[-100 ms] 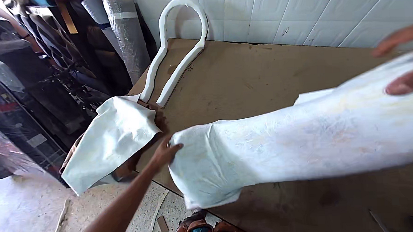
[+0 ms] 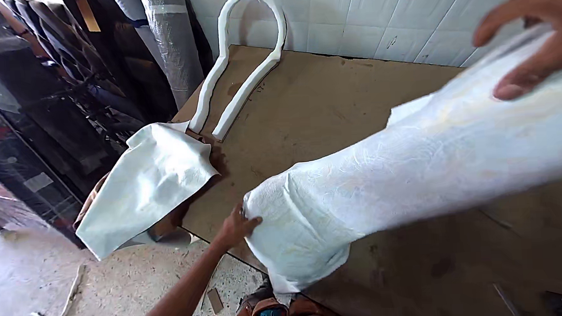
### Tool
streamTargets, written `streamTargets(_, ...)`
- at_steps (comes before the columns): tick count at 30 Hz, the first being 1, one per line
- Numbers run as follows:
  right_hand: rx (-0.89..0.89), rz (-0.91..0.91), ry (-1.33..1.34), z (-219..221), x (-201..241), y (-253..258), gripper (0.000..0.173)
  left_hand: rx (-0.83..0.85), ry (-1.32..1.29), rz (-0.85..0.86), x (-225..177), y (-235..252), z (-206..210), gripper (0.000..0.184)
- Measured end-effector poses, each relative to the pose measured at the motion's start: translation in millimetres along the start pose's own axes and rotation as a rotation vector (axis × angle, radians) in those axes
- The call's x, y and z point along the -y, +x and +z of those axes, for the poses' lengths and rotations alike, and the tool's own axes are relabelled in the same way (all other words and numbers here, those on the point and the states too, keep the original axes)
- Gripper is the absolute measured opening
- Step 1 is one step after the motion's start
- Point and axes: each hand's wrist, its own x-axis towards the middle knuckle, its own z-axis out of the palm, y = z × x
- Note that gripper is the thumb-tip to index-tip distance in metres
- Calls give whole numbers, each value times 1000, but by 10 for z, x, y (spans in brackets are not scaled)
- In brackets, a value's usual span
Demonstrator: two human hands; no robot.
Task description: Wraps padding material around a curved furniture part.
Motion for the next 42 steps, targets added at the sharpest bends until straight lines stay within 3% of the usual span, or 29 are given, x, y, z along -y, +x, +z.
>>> streamTargets(2, -17, 50, -66, -172, 302, 434, 76, -3, 347, 13, 7, -157, 85, 85)
streamTargets(5, -27, 209, -200, -138, 795, 901, 65, -217, 596, 303, -164, -290, 193, 57)
streamTargets(9, 60, 276, -244, -108, 890, 1107, 61, -66, 700, 855, -301, -85, 736, 68)
streamTargets(11, 45, 242, -294, -78, 774, 1072, 61, 2, 782, 969, -129, 111, 1005, 70)
streamTargets(16, -85, -11, -266, 51, 836, 915, 68, 42, 890, 944, 20, 198, 1109, 67)
streamTargets(18, -224, -36, -200, 209, 1120, 774, 74, 68, 925, 935, -6, 199, 1107, 69)
streamTargets(20, -416, 55, -158, 549, 1604, 629, 69, 83, 942, 921, -22, 211, 1102, 71)
streamTargets(23, -560, 207, 96, 1730, 2514, 638, 35, 114, 946, 899, -12, 209, 1095, 74)
streamTargets(25, -469, 342, 337, 2855, 2818, 848, 24, 135, 938, 882, -30, 211, 1095, 74)
streamTargets(27, -363, 481, 507, 3831, 2997, 1075, 27, 148, 932, 877, -24, 192, 1091, 73)
streamTargets(29, -333, 572, 547, 4389, 3116, 1252, 37, 160, 947, 870, -42, 199, 1095, 71)
streamTargets(36, -310, 602, 493, 4734, 3284, 1354, 48, 205, 977, 831, -48, 231, 1138, 65)
streamTargets(42, -277, 619, 564, 4339, 3036, 1523, 44, 174, 963, 831, -25, 190, 1152, 74)
